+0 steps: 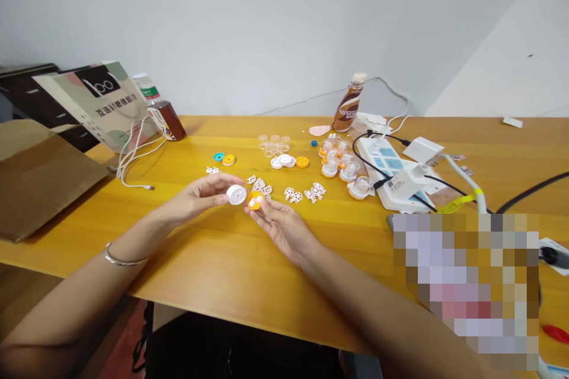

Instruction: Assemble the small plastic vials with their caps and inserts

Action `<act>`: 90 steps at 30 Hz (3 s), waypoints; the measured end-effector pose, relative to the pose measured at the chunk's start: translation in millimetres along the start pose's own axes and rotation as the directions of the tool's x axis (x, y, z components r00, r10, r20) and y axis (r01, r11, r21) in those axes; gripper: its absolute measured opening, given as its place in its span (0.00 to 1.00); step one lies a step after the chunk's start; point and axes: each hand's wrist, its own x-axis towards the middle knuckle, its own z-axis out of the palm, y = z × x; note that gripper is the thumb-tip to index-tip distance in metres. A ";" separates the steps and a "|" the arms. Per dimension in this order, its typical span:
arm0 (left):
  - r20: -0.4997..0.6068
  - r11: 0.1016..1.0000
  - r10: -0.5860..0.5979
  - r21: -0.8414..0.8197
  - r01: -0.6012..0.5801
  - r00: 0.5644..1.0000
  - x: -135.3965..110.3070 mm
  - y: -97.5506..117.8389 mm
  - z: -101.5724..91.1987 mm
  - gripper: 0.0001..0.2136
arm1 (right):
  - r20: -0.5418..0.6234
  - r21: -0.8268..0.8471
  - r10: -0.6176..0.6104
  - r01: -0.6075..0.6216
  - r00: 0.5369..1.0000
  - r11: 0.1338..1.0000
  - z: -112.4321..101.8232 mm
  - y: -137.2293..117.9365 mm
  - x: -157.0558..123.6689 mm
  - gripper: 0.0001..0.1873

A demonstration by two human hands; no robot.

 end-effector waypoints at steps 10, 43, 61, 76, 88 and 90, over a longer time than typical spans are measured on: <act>0.019 0.999 -0.004 0.037 0.004 1.000 2.5 -7.1 7.0 0.13 | -0.052 0.001 0.058 -0.058 0.997 0.998 3.8 0.2 -1.6 0.08; 0.159 0.664 0.287 0.678 -0.316 0.945 1.0 -2.2 19.7 0.12 | -0.107 -0.124 -0.008 -0.005 0.994 0.992 8.7 -0.7 -6.2 0.12; 0.210 0.477 0.399 0.784 -0.397 0.893 -1.8 -14.3 20.5 0.10 | -0.093 -0.093 -0.005 -0.003 0.996 0.996 6.3 1.3 -5.7 0.13; 0.285 0.496 0.404 0.730 -0.470 0.869 -2.1 -5.5 22.1 0.14 | -0.030 -0.089 0.049 -0.052 0.998 0.995 3.1 1.3 -4.5 0.13; 0.152 0.644 0.336 0.683 -0.344 0.930 -2.0 -5.5 21.9 0.16 | 0.048 -0.220 0.108 -0.095 0.993 0.971 2.6 -3.1 -4.1 0.13; 0.133 0.658 0.323 0.680 -0.323 0.937 -2.4 -5.3 22.3 0.16 | 0.051 -0.274 0.101 -0.083 0.994 0.958 0.9 -3.7 -3.9 0.15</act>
